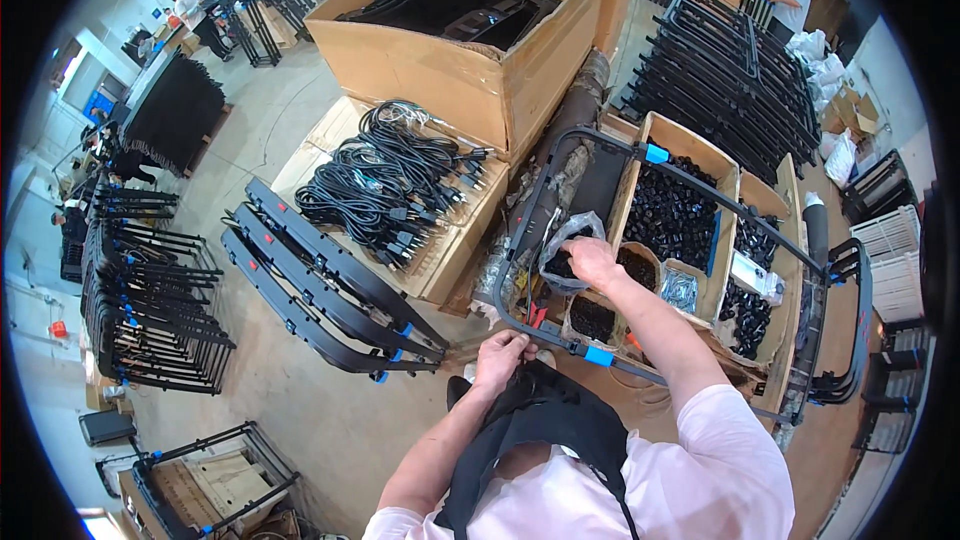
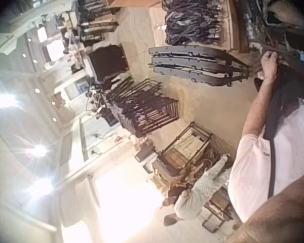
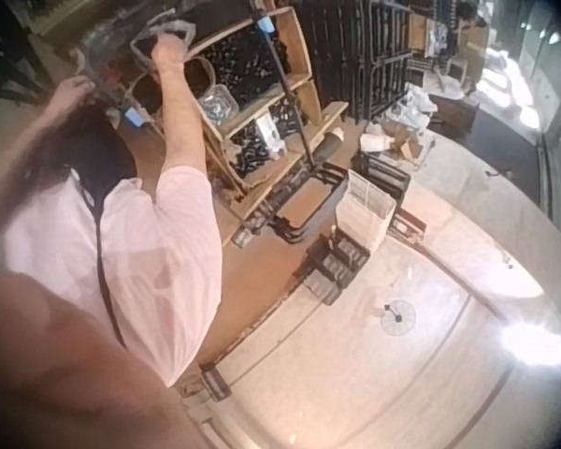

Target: The person assembles a treadmill console by attaching a black plastic cover to a metal frame using a pneumatic screwdriver. They also connect a power cord to the console and secure it with a zip tie.

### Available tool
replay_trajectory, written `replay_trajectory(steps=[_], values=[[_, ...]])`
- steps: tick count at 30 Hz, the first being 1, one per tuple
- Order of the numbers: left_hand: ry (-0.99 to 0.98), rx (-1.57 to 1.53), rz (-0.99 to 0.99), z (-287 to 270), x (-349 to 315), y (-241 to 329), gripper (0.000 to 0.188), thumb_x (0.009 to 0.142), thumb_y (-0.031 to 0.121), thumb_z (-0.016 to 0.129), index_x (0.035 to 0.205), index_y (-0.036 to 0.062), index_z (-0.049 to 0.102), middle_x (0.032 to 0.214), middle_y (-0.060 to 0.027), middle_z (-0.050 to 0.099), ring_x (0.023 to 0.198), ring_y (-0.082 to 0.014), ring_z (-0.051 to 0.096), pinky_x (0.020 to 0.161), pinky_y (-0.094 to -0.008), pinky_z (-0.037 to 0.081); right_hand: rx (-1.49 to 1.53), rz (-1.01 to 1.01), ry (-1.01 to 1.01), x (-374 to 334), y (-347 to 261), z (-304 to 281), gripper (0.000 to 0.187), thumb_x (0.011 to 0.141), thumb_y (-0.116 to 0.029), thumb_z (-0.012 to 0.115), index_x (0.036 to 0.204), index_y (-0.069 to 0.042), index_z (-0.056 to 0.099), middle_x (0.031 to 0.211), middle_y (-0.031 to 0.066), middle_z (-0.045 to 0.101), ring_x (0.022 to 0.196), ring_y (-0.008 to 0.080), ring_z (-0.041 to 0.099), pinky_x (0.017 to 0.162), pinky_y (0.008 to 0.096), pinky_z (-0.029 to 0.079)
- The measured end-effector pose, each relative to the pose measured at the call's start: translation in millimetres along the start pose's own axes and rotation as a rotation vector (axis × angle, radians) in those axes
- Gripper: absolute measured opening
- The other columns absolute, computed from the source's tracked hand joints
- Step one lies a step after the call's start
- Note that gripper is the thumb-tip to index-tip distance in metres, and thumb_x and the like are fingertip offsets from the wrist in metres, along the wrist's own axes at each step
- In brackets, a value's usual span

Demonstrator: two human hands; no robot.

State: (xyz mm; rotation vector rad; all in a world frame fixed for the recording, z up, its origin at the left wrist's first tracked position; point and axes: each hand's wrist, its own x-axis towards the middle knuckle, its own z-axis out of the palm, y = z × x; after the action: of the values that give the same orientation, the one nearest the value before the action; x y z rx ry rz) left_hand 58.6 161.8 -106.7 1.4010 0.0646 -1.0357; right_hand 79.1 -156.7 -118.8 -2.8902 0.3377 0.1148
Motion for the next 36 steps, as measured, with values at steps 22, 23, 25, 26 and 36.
replay_trajectory(steps=[22, 23, 25, 26, 36], values=[[-0.116, 0.115, 0.021, -15, 7, 9, 0.023, 0.109, 0.018, 0.065, 0.106, -0.0026, 0.073, 0.095, -0.0090, 0.077, 0.084, -0.0132, 0.071, 0.078, -0.0290, 0.058, 1.423, 0.406, -0.024, -149, -79, -84, 0.039, 0.104, -0.017, 0.067, 0.131, 0.007, 0.054, 0.097, 0.0148, 0.074, 0.078, 0.0177, 0.073, 0.062, 0.0279, 0.056], [-0.128, 0.142, 0.021, -17, 8, 10, 0.023, 0.109, 0.019, 0.065, 0.106, -0.0023, 0.073, 0.095, -0.0090, 0.078, 0.084, -0.0130, 0.071, 0.077, -0.0288, 0.058, 1.505, 0.425, -0.042, -164, -96, -87, 0.037, 0.104, -0.014, 0.066, 0.132, 0.007, 0.053, 0.100, 0.0165, 0.075, 0.080, 0.0193, 0.075, 0.064, 0.0289, 0.058], [-0.132, 0.136, 0.008, -24, 12, 6, 0.023, 0.108, 0.020, 0.066, 0.105, -0.0014, 0.073, 0.095, -0.0080, 0.077, 0.083, -0.0126, 0.071, 0.076, -0.0287, 0.058, 1.542, 0.432, -0.102, -192, -123, -81, 0.038, 0.107, -0.018, 0.065, 0.132, 0.006, 0.050, 0.105, 0.0200, 0.075, 0.086, 0.0228, 0.077, 0.067, 0.0301, 0.059], [-0.139, 0.132, 0.000, -24, 14, 7, 0.023, 0.108, 0.020, 0.067, 0.105, -0.0009, 0.074, 0.095, -0.0075, 0.077, 0.082, -0.0123, 0.071, 0.075, -0.0287, 0.058, 1.637, 0.470, -0.117, -206, -139, -85, 0.038, 0.107, -0.019, 0.065, 0.130, 0.007, 0.050, 0.108, 0.0207, 0.076, 0.091, 0.0244, 0.078, 0.068, 0.0299, 0.060], [-0.236, 0.287, -0.207, -33, 20, 36, 0.023, 0.106, 0.027, 0.069, 0.117, 0.0071, 0.071, 0.099, -0.0034, 0.076, 0.075, -0.0108, 0.072, 0.063, -0.0252, 0.050, 2.042, 1.023, 0.186, -195, -188, 77, 0.026, 0.104, -0.025, 0.072, 0.121, -0.007, 0.064, 0.095, -0.0017, 0.066, 0.074, 0.0103, 0.057, 0.062, 0.0267, 0.043]])
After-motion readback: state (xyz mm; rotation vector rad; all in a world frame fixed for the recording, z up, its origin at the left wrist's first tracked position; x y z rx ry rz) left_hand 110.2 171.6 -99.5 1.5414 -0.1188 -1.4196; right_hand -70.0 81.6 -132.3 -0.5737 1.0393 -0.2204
